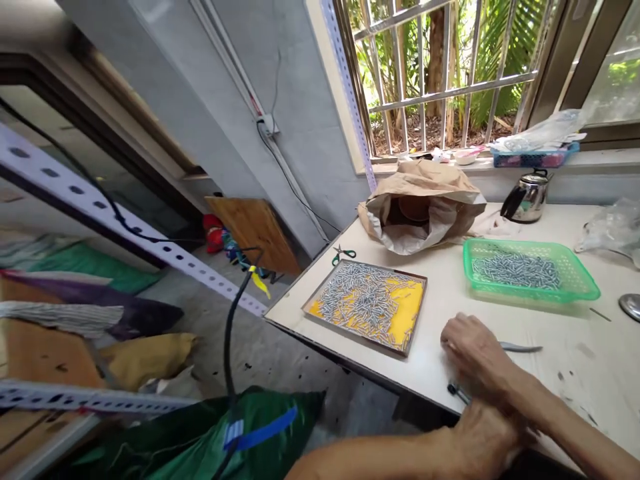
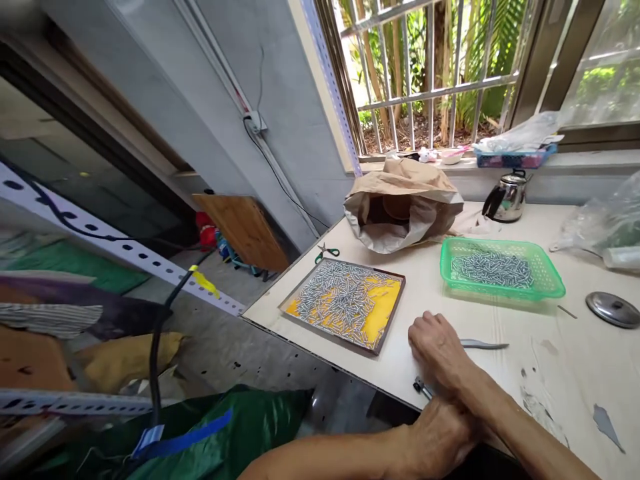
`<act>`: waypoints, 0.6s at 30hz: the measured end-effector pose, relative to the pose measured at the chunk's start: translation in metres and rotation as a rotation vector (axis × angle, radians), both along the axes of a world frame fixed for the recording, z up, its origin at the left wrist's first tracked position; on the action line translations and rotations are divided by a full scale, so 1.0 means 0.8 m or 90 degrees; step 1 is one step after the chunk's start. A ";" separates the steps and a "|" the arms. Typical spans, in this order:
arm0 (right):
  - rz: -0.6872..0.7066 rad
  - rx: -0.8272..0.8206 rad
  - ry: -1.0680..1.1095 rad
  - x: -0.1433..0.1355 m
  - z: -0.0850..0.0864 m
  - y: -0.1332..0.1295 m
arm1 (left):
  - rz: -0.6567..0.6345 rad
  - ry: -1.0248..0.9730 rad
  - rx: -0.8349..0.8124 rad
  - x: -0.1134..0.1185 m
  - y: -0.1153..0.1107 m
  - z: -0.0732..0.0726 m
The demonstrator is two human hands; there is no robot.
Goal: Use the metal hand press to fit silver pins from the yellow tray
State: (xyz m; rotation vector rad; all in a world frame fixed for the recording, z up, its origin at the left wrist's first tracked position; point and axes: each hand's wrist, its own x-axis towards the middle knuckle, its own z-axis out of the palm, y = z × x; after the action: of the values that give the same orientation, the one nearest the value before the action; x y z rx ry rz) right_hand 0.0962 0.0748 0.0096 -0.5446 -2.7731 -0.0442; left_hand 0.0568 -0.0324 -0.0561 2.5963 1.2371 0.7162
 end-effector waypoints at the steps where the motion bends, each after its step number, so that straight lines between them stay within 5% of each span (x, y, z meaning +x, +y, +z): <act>1: -0.030 0.030 0.046 0.004 0.015 0.013 | 0.014 -0.021 0.033 -0.012 0.000 0.013; 5: -0.239 0.156 0.102 0.027 0.079 0.075 | 0.264 -0.042 0.097 -0.094 0.019 0.056; 8: -0.328 0.132 0.118 0.051 0.093 0.085 | 0.467 0.020 0.042 -0.162 0.046 0.063; 10: -0.284 0.029 0.130 0.068 0.076 0.061 | 0.490 0.068 -0.027 -0.191 0.061 0.054; 13: -0.186 -0.153 0.055 0.090 0.023 0.001 | 0.443 0.119 -0.114 -0.209 0.074 0.033; 18: -0.247 -0.184 -0.022 0.109 -0.041 -0.071 | 0.375 0.160 -0.150 -0.215 0.079 0.017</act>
State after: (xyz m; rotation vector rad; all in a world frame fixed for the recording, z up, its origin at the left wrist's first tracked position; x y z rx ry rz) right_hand 0.1830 0.0180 -0.0234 -1.1587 -2.6782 0.2649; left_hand -0.1155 0.0305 -0.0421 2.1796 2.0606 0.2928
